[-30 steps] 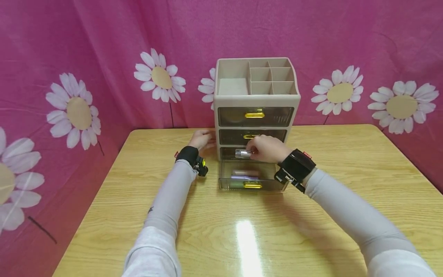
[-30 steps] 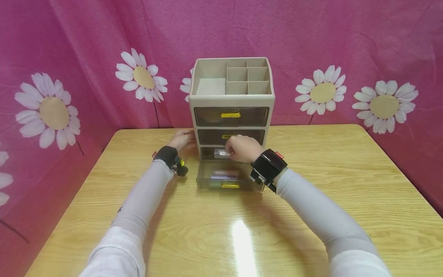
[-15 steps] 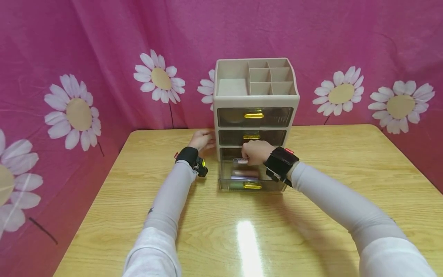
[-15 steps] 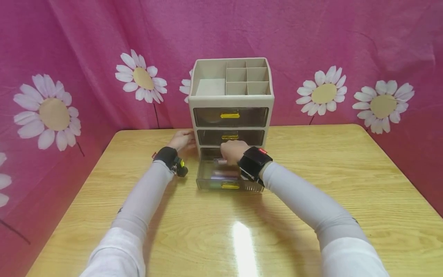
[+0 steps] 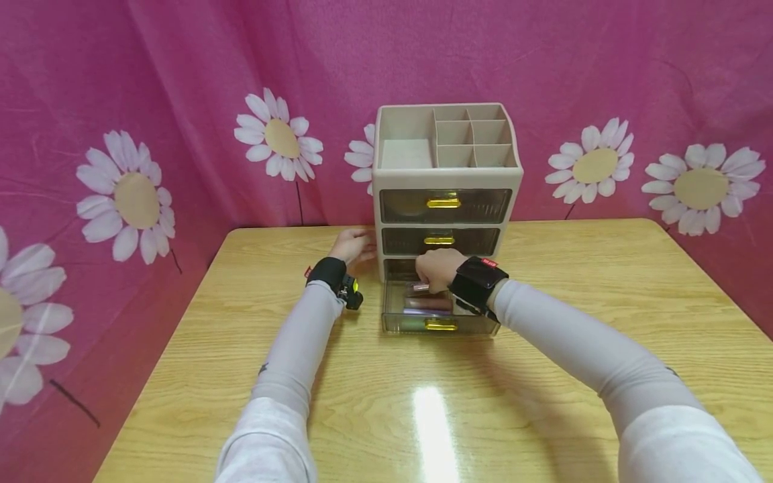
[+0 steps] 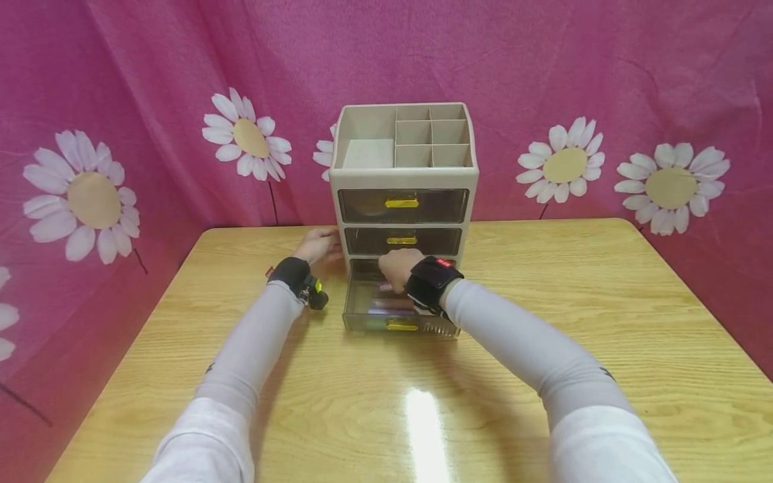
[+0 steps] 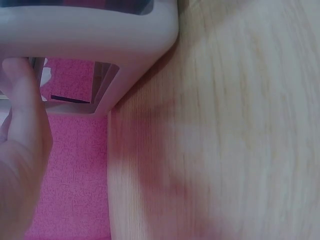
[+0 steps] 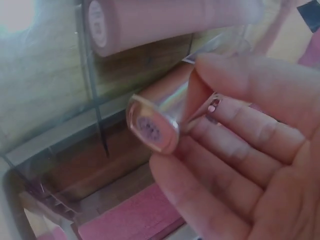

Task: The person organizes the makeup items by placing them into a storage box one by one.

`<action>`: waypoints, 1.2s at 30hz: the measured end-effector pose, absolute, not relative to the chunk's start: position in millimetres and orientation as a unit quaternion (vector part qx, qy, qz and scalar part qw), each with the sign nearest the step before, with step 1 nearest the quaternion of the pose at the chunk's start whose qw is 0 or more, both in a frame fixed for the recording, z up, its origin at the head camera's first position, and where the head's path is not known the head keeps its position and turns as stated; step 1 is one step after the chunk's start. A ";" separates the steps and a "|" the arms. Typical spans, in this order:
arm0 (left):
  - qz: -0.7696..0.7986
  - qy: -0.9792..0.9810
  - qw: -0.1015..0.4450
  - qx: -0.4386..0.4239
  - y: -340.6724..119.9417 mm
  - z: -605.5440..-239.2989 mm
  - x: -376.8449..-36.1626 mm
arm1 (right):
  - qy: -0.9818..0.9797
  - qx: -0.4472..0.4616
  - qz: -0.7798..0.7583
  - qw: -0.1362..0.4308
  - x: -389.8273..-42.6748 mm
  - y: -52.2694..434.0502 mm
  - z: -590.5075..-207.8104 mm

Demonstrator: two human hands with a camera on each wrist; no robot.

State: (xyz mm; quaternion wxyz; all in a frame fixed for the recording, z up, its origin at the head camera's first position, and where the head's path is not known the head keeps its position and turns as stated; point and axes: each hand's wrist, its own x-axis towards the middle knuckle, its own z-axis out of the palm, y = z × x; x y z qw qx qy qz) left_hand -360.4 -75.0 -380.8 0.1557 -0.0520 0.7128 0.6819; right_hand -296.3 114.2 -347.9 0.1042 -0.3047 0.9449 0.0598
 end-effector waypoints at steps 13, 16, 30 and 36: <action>0.704 0.691 0.157 -0.042 -76.0 -424.2 -396.7 | 0.944 -0.294 0.051 0.143 -300.1 119.1 -359.7; 0.687 0.706 0.164 -0.051 -71.5 -382.3 -360.2 | 0.944 -0.295 0.053 0.140 -300.8 119.7 -358.8; 0.731 0.662 0.164 -0.021 -94.8 -561.2 -533.3 | 0.931 -0.307 0.028 0.196 -298.2 119.3 -344.7; 0.722 0.673 0.158 -0.029 -88.2 -481.8 -456.0 | 0.903 -0.366 -0.028 0.225 -281.9 124.6 -309.3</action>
